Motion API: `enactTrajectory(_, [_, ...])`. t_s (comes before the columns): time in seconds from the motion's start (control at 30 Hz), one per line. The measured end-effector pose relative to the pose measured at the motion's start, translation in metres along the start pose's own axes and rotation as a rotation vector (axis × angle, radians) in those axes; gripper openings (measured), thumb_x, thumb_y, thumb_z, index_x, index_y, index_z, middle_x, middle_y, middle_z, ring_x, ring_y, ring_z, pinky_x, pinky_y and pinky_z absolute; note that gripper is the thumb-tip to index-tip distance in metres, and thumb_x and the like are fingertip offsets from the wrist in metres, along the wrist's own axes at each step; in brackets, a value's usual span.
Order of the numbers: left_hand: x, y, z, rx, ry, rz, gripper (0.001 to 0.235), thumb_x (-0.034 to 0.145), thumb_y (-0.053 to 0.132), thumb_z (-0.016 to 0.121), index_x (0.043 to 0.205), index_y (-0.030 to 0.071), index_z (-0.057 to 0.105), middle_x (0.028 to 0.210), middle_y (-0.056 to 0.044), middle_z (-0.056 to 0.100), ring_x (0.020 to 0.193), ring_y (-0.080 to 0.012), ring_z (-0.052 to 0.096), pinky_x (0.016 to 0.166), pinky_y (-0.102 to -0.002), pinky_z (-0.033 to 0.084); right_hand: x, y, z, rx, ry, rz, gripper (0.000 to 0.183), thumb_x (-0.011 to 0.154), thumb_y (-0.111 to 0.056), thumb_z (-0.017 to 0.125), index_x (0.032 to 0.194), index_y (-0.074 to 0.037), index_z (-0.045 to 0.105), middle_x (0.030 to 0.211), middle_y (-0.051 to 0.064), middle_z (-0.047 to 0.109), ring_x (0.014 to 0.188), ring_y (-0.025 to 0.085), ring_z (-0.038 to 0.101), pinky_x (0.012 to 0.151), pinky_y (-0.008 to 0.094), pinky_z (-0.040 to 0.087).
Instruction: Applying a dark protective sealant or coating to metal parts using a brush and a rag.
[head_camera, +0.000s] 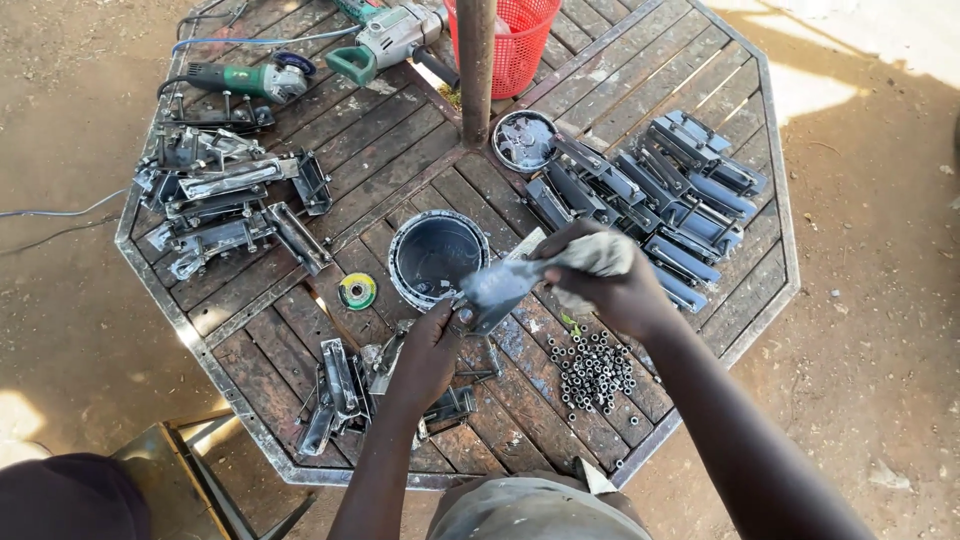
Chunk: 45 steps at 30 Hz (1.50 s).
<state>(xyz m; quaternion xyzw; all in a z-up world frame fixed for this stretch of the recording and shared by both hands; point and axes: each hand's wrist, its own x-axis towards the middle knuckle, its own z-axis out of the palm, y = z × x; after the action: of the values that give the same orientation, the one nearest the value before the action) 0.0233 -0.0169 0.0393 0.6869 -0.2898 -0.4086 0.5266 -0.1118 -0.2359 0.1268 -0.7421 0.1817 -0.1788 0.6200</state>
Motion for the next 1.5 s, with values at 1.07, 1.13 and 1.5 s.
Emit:
enactTrajectory(1.07, [0.008, -0.005, -0.011, 0.008, 0.050, -0.004, 0.046, 0.116, 0.024, 0.040, 0.154, 0.000, 0.049, 0.094, -0.023, 0.072, 0.073, -0.0216, 0.060, 0.067, -0.046, 0.052, 0.017, -0.035, 0.000, -0.051, 0.082, 0.036, 0.020, 0.085, -0.014, 0.081, 0.102, -0.007, 0.074, 0.084, 0.009, 0.074, 0.080, 0.018, 0.068, 0.086, 0.038, 0.054])
enactTrajectory(1.13, [0.011, -0.012, -0.011, 0.001, 0.036, 0.009, 0.044, 0.116, 0.022, 0.039, 0.152, 0.001, 0.052, 0.108, -0.030, 0.073, 0.086, -0.0328, 0.071, 0.077, -0.055, 0.056, 0.023, -0.026, -0.003, -0.018, 0.045, 0.067, 0.022, 0.082, -0.013, 0.082, 0.102, -0.006, 0.075, 0.086, 0.013, 0.075, 0.081, 0.023, 0.071, 0.087, 0.042, 0.054])
enactTrajectory(1.5, [0.009, -0.004, -0.006, 0.558, 0.201, 0.039, 0.029, 0.114, 0.023, 0.046, 0.117, 0.004, 0.069, 0.093, -0.018, 0.068, 0.083, -0.0376, 0.072, 0.067, -0.051, 0.061, 0.018, -0.021, -0.034, -0.041, 0.400, 0.176, 0.024, 0.090, -0.015, 0.075, 0.111, -0.005, 0.070, 0.100, 0.013, 0.071, 0.094, 0.026, 0.069, 0.094, 0.046, 0.049])
